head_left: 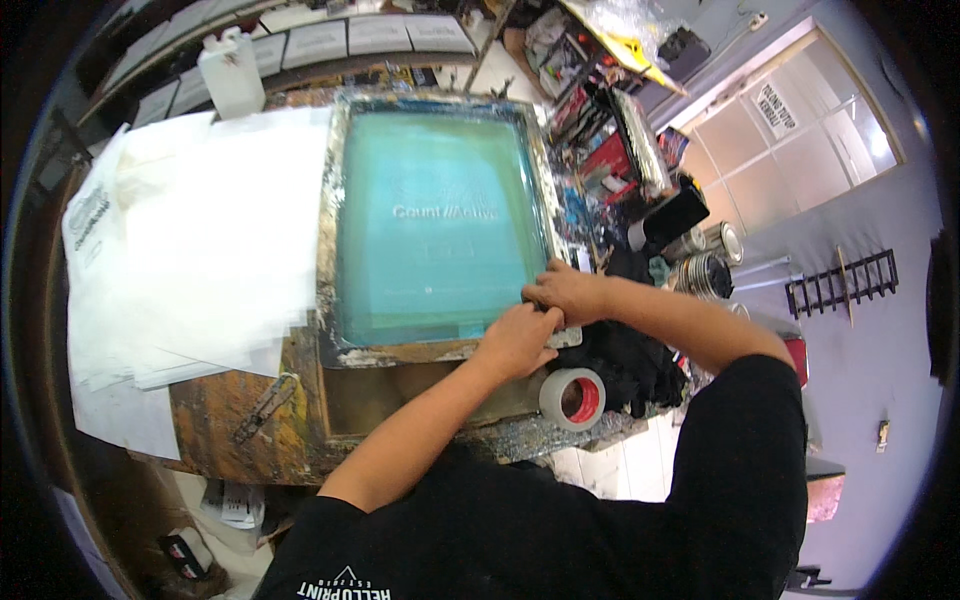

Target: The person applies adhesive tape to the edges of a screen printing frame to seal it.

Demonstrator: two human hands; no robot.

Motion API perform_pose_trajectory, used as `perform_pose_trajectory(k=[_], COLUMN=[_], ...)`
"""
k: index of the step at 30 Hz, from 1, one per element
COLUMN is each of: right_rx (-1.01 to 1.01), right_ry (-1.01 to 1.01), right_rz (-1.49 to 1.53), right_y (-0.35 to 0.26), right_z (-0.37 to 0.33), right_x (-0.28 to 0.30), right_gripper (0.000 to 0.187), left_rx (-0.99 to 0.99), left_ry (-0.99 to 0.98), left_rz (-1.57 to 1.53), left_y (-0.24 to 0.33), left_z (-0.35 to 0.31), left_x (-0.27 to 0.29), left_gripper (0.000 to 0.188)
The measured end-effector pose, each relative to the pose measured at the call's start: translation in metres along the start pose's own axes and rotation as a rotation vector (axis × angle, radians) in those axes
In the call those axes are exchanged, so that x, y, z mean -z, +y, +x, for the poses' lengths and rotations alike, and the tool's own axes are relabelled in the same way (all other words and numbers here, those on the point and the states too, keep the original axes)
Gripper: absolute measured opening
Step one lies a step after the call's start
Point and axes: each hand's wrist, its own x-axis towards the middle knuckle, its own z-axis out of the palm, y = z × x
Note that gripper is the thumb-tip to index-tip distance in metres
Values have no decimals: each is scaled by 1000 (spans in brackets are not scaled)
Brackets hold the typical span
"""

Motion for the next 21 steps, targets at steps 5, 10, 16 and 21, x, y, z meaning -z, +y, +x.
perform_pose_trajectory(k=[5, 10, 16, 21], right_rx=[-52, -224, -472, -700], right_ry=[135, 171, 340, 488], right_rz=[68, -73, -66, -45], right_y=[-10, -63, -116, -147], right_z=[-24, -57, -70, -57], right_x=[-11, 4, -20, -41], right_gripper=[45, 44, 44, 42], left_rx=[-47, 60, 133, 96], left_ry=[73, 33, 68, 106], left_rz=[24, -70, -140, -183], left_y=[-7, 0, 0, -7], left_z=[-4, -5, -1, 1], left_x=[-11, 0, -2, -11], left_gripper=[46, 53, 61, 61])
